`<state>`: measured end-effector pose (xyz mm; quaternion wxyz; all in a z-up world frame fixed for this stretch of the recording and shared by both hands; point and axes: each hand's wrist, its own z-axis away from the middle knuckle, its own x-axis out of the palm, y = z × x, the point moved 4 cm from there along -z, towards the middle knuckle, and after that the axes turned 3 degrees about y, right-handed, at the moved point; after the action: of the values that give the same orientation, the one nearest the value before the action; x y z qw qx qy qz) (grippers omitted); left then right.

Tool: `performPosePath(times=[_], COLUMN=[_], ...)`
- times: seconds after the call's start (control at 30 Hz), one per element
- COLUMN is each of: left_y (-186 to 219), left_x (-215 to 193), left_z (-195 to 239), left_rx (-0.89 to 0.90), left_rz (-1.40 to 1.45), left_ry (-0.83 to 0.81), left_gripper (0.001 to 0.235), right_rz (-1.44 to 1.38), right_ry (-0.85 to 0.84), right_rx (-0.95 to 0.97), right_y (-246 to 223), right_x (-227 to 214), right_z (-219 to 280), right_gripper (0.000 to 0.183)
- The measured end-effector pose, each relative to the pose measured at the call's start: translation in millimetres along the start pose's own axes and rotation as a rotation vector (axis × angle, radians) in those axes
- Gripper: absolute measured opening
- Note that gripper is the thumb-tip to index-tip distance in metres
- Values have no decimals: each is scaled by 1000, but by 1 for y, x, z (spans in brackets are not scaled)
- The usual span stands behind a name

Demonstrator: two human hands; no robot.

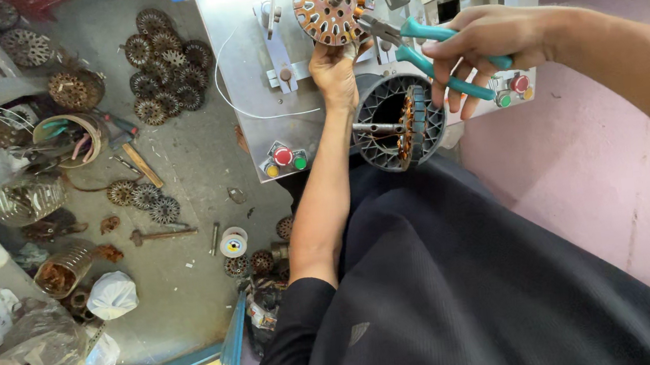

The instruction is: The person connects copper wires to a motor stator core using pliers and a screwdriver. They handle individual wires, pull them through the core, and secure them at a workbench in a workshop.

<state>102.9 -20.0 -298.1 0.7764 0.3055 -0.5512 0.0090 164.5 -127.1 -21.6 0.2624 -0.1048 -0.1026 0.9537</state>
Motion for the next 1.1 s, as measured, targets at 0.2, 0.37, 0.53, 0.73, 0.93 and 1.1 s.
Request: performPosePath(times=[0.2, 0.37, 0.53, 0.73, 0.93, 1.1], left_y=[-1, 0, 8, 46, 148, 223], left_x=[2, 3, 10, 4, 0, 89], left_z=[-2, -4, -8, 16, 98, 102], left_rx=[42, 46, 86, -76, -201, -162], left_rz=[-59, -46, -159, -424, -707, -946], left_ry=[-41, -17, 75, 216, 276, 193], left_gripper=[19, 23, 23, 6, 7, 4], right_rz=[17, 39, 41, 262, 309, 284], right_ry=[11, 29, 26, 204, 466, 884], right_rx=[13, 27, 14, -96, -248, -215], right_y=[-6, -9, -9, 33, 171, 299], right_x=[6, 7, 5, -18, -69, -122], right_z=[15, 2, 5, 30, 28, -43], right_gripper=[49, 48, 46, 49, 35, 39])
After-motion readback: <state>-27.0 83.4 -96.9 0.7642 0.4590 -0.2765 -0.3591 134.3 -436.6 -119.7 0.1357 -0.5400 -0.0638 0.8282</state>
